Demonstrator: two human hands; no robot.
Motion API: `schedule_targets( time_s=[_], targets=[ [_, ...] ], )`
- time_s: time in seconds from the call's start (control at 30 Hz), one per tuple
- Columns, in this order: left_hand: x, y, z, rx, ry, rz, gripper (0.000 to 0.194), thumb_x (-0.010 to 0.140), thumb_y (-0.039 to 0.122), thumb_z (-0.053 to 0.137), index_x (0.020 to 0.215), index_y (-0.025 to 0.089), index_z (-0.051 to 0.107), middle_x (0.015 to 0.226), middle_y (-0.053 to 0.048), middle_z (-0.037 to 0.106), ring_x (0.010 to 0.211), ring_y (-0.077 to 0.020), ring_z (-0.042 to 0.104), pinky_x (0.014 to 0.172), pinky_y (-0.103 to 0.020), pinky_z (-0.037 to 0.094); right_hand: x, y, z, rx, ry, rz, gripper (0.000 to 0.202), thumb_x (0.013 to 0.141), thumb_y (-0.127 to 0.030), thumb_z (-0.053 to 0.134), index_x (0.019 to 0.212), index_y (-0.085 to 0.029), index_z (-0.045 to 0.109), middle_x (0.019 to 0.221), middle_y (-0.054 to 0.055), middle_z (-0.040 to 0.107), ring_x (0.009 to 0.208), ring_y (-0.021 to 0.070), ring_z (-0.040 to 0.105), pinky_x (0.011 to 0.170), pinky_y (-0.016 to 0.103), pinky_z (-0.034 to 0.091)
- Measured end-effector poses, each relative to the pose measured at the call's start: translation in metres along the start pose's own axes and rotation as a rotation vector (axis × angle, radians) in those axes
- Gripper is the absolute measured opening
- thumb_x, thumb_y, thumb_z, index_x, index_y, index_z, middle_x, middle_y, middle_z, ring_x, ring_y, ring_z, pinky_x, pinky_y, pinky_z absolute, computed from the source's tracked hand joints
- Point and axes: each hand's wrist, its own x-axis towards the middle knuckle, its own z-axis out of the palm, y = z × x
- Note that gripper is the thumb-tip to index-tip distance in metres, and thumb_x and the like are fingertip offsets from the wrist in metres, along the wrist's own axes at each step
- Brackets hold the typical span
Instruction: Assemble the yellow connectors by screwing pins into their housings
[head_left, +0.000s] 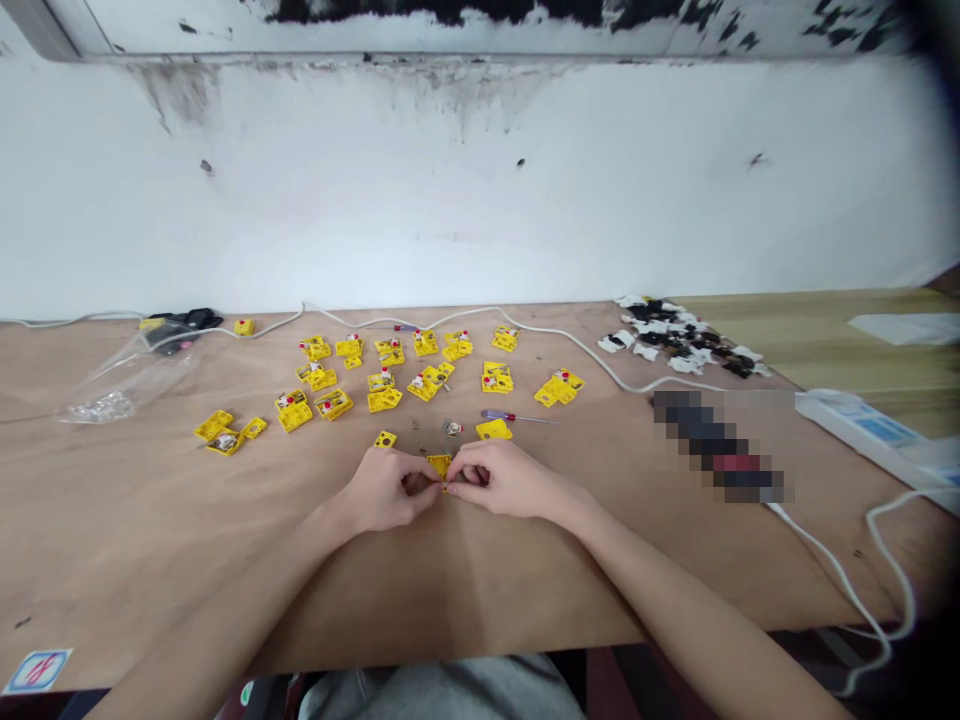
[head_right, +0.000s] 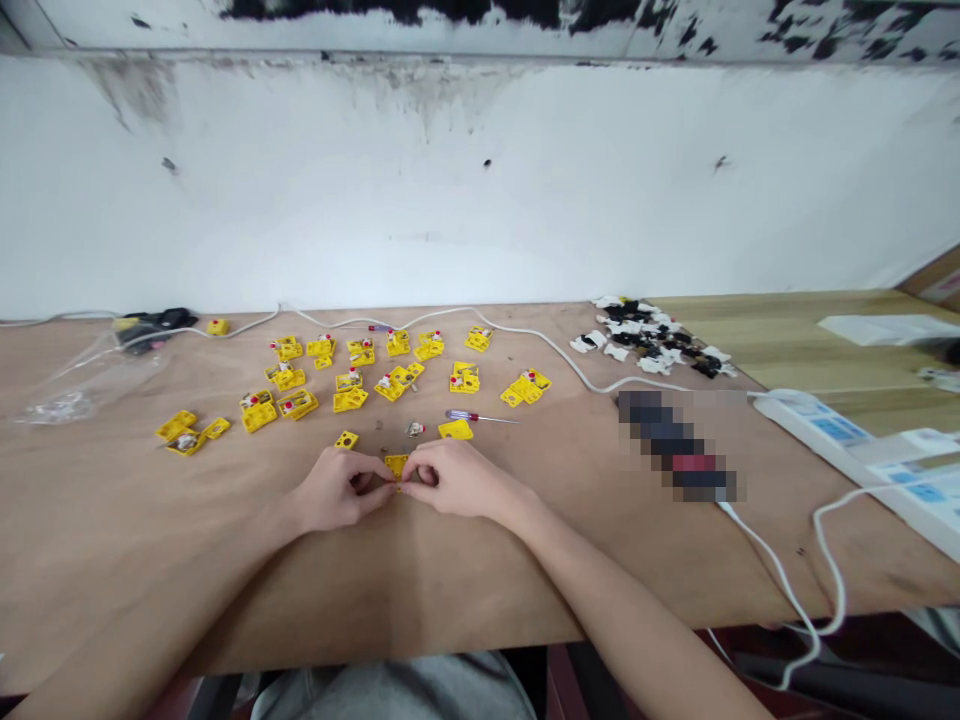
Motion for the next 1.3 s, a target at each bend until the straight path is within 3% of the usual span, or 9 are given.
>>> schedule_targets(
  time_s=[0.13,0.27,0.43,0.63,0.73,0.87,1.0,1.13,1.3],
  targets=[
    [0.0,-0.001,-0.004,-0.036,-0.033,-0.087,0.011,0.082,0.026,0.066,0.079,0.022,0.075,0.054,0.007,0.055,0.049,-0.0064,0.043,0.053,-0.019,0.032,0.0,0.006,-0.008,-0.059,0.171,-0.025,0.011,0.094,-0.026,0.06,0.092,-0.021,0.07,0.079,0.001,0.065,0.068,0.0139,0.057,0.065,0.026,0.043],
    [-0.002,-0.004,-0.008,-0.065,-0.077,-0.137,0.014,0.079,0.026,0.067,0.068,0.02,0.071,0.056,0.007,0.057,0.051,-0.0069,0.044,0.051,-0.019,0.032,0.0,0.028,-0.023,-0.287,0.404,0.091,0.031,0.093,-0.009,0.048,0.114,-0.021,0.067,0.109,0.009,0.066,0.096,0.0225,0.062,0.083,0.034,0.048],
    [-0.005,-0.007,-0.009,-0.053,-0.069,-0.106,0.016,0.077,0.023,0.067,0.062,0.018,0.066,0.053,0.007,0.051,0.05,-0.0064,0.038,0.05,-0.018,0.03,-0.003,0.058,-0.037,-0.482,0.28,0.211,0.044,0.081,0.0,0.052,0.116,-0.019,0.069,0.114,0.01,0.066,0.103,0.0271,0.061,0.091,0.039,0.047],
    [-0.011,-0.008,-0.009,-0.083,-0.106,-0.085,0.017,0.078,0.021,0.064,0.062,0.017,0.063,0.054,0.007,0.049,0.051,-0.0064,0.038,0.05,-0.018,0.029,-0.004,0.068,-0.042,-0.38,0.236,0.169,0.02,0.093,-0.02,0.06,0.108,-0.021,0.072,0.109,0.008,0.069,0.096,0.0231,0.066,0.084,0.034,0.05],
    [-0.016,-0.008,-0.008,-0.101,-0.122,-0.061,0.017,0.079,0.022,0.064,0.063,0.017,0.064,0.054,0.007,0.05,0.051,-0.0064,0.038,0.051,-0.019,0.03,-0.003,0.066,-0.043,-0.342,0.297,0.17,0.014,0.094,-0.021,0.059,0.102,-0.021,0.071,0.104,0.008,0.07,0.095,0.0235,0.066,0.084,0.035,0.051],
    [-0.022,-0.008,-0.005,-0.056,-0.064,0.026,0.015,0.081,0.024,0.065,0.067,0.018,0.065,0.057,0.006,0.056,0.053,-0.0067,0.043,0.063,-0.022,0.037,0.0,0.053,-0.042,-0.184,0.611,0.136,0.025,0.097,-0.026,0.056,0.12,-0.022,0.063,0.112,0.01,0.069,0.094,0.0234,0.067,0.083,0.038,0.055],
    [-0.025,-0.009,-0.002,-0.019,0.009,0.138,0.012,0.082,0.022,0.063,0.071,0.018,0.063,0.067,0.002,0.061,0.064,-0.0103,0.051,0.068,-0.024,0.037,0.004,0.029,-0.03,0.21,0.911,0.062,0.032,0.095,-0.037,0.06,0.125,-0.025,0.057,0.109,0.008,0.068,0.087,0.021,0.069,0.075,0.036,0.06],
    [-0.024,-0.01,-0.002,-0.029,0.004,0.187,0.013,0.083,0.02,0.061,0.07,0.018,0.06,0.068,0.002,0.057,0.064,-0.0109,0.05,0.064,-0.023,0.035,0.011,0.013,-0.011,0.533,0.871,0.084,0.034,0.089,-0.044,0.068,0.113,-0.025,0.055,0.1,0.006,0.071,0.077,0.0196,0.072,0.075,0.038,0.063],
    [-0.024,-0.009,-0.002,-0.036,0.013,0.182,0.013,0.083,0.02,0.062,0.071,0.019,0.059,0.066,0.002,0.056,0.063,-0.0108,0.049,0.065,-0.024,0.036,0.016,0.019,-0.004,0.496,0.885,0.127,0.034,0.086,-0.043,0.072,0.11,-0.022,0.059,0.099,0.007,0.073,0.079,0.019,0.072,0.078,0.037,0.062]
  ],
)
